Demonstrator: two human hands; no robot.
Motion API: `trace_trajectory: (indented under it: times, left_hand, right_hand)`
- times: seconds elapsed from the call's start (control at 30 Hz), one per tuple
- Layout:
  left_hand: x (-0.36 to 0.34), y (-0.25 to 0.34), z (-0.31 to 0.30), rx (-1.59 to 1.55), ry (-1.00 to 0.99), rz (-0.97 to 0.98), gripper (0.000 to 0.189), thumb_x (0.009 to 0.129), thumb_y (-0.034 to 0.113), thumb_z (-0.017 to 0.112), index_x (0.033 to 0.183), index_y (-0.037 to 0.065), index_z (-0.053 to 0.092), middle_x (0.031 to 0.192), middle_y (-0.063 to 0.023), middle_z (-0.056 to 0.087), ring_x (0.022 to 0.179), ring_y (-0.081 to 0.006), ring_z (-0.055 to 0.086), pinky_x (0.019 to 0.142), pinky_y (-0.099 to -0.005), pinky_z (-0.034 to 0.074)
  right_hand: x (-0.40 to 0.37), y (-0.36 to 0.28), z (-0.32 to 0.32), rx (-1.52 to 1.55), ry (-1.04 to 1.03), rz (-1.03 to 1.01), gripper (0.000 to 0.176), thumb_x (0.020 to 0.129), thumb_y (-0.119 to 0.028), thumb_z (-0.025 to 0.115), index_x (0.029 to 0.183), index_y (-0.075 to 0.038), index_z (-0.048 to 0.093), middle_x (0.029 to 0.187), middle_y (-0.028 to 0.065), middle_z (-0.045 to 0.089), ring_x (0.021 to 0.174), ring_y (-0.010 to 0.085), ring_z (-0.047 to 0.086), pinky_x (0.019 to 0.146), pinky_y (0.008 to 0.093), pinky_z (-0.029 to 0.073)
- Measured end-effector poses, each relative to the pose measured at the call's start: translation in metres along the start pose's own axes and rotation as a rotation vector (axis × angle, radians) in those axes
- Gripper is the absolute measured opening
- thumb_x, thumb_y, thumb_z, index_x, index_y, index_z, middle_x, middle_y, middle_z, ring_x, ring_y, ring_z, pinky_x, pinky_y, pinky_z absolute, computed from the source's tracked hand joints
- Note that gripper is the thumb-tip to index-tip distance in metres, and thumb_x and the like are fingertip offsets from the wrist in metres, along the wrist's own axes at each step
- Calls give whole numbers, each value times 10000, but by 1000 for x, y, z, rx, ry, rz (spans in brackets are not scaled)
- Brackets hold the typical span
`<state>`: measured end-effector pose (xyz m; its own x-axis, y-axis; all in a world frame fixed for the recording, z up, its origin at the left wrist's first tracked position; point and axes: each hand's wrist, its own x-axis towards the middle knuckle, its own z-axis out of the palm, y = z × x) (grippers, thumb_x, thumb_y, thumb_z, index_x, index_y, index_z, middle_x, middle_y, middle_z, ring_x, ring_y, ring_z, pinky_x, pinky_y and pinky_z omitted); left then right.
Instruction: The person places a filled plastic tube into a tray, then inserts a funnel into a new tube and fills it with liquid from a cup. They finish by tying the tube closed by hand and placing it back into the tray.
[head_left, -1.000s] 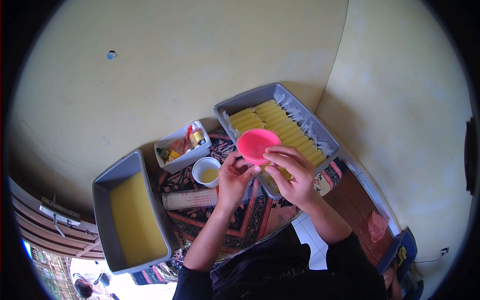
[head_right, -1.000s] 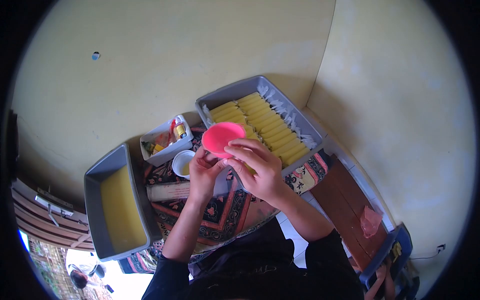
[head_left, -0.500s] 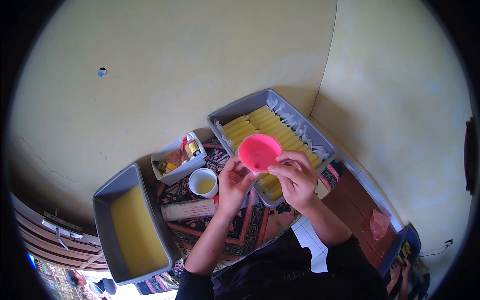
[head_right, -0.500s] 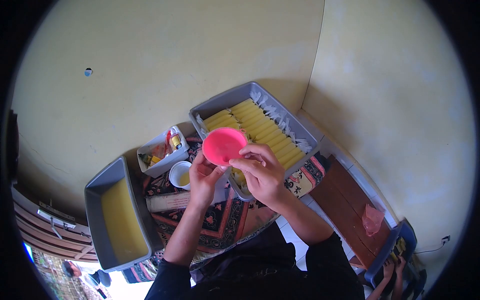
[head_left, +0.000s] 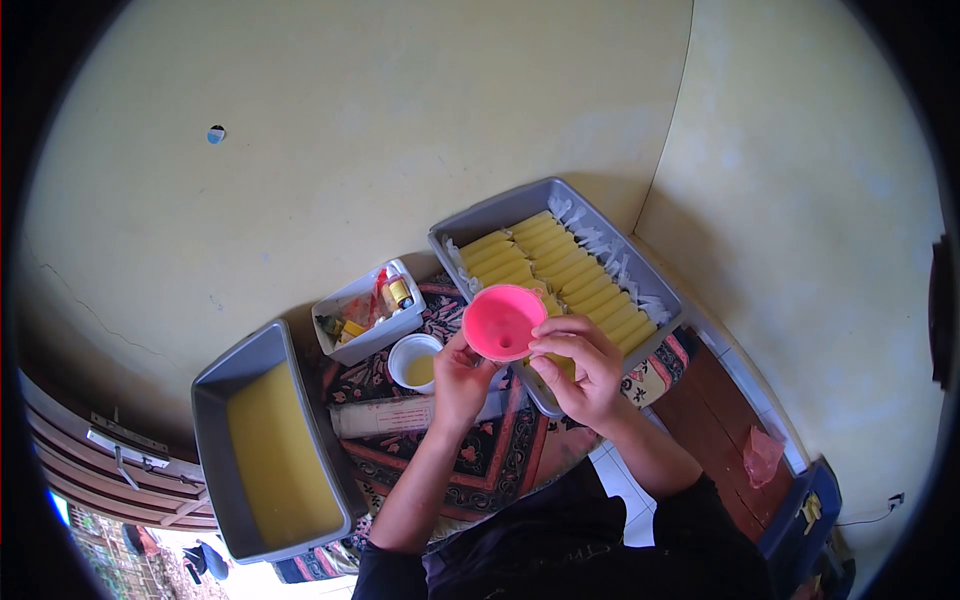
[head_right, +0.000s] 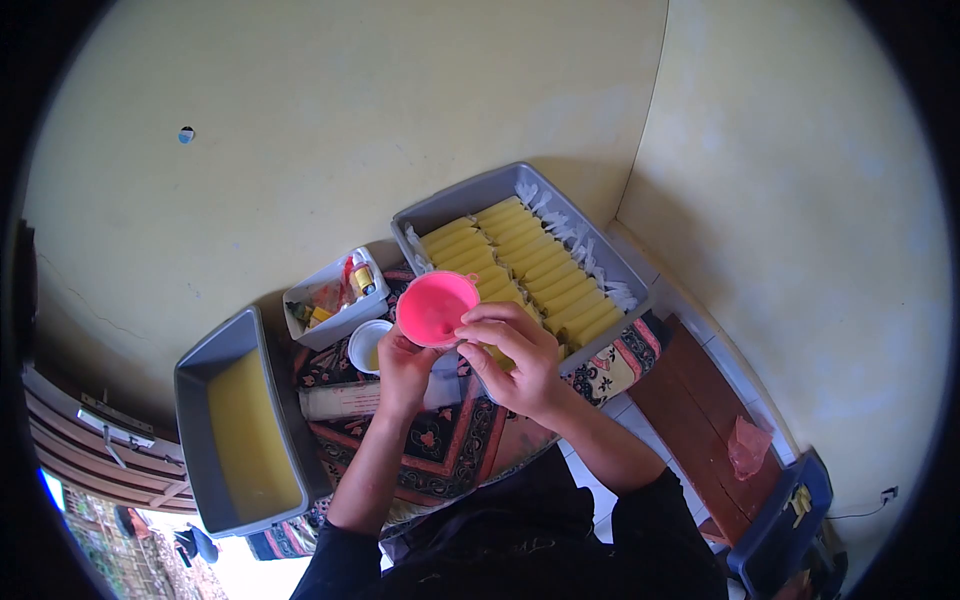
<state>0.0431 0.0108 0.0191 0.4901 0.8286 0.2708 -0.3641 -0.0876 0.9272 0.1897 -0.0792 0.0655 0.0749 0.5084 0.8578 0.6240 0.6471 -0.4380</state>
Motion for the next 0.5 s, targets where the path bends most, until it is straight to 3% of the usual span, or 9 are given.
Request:
trace_trajectory:
  times: [0.1,0.17,0.23,0.3,0.37,0.43,0.47,0.5]
  left_hand:
    - [-3,-3,-9,53,17,3,307,803,-92,685,1098,-25,625,1059,-69,676,987,-139,631,880,-279,512]
    - [-7,0,-11,71,53,2,286,798,-95,687,1071,-25,638,1036,-66,682,972,-136,633,875,-277,511]
    - [-11,11,-12,23,120,-45,273,788,-101,693,1047,-28,646,1023,-66,684,950,-129,634,865,-276,509]
    - [-14,6,-23,15,134,-13,304,787,-82,704,1077,-27,631,1031,-72,687,950,-140,642,883,-288,500]
    - [-17,9,-31,9,146,18,337,786,-62,714,1107,-26,616,1039,-78,690,949,-151,651,900,-299,492]
    - [-21,16,-35,23,213,-17,289,788,-94,700,1062,-26,639,1013,-77,689,937,-136,638,877,-285,502]
    - [-22,17,-40,24,216,-17,289,788,-94,700,1062,-26,639,1013,-77,689,937,-136,638,877,-285,502]
    - [-24,18,-46,46,225,-19,300,789,-91,701,1074,-27,634,1017,-86,691,947,-143,641,884,-291,501]
  right_hand:
    - [-5,1,11,184,32,129,145,834,1,684,971,11,636,1014,130,610,848,171,653,705,272,534]
    - [-8,6,22,480,266,265,109,874,21,633,973,25,587,984,125,604,809,132,636,700,252,533]
    - [-7,20,25,492,252,308,79,900,26,595,963,44,551,897,106,605,735,109,618,683,236,536]
    - [-5,36,24,483,-72,658,74,909,20,586,953,63,545,839,88,602,689,109,614,654,231,534]
    - [-3,50,38,442,-120,635,129,892,-21,621,967,61,555,755,96,626,667,141,637,604,255,518]
    - [4,57,46,120,-387,435,193,851,-59,665,999,29,580,738,136,656,662,204,663,591,304,505]
    - [8,57,52,96,-475,488,226,839,-110,663,1027,-4,595,706,172,656,654,286,670,600,371,502]
    - [10,57,58,99,-477,487,226,839,-110,663,1027,-4,595,706,172,656,654,286,670,600,371,502]
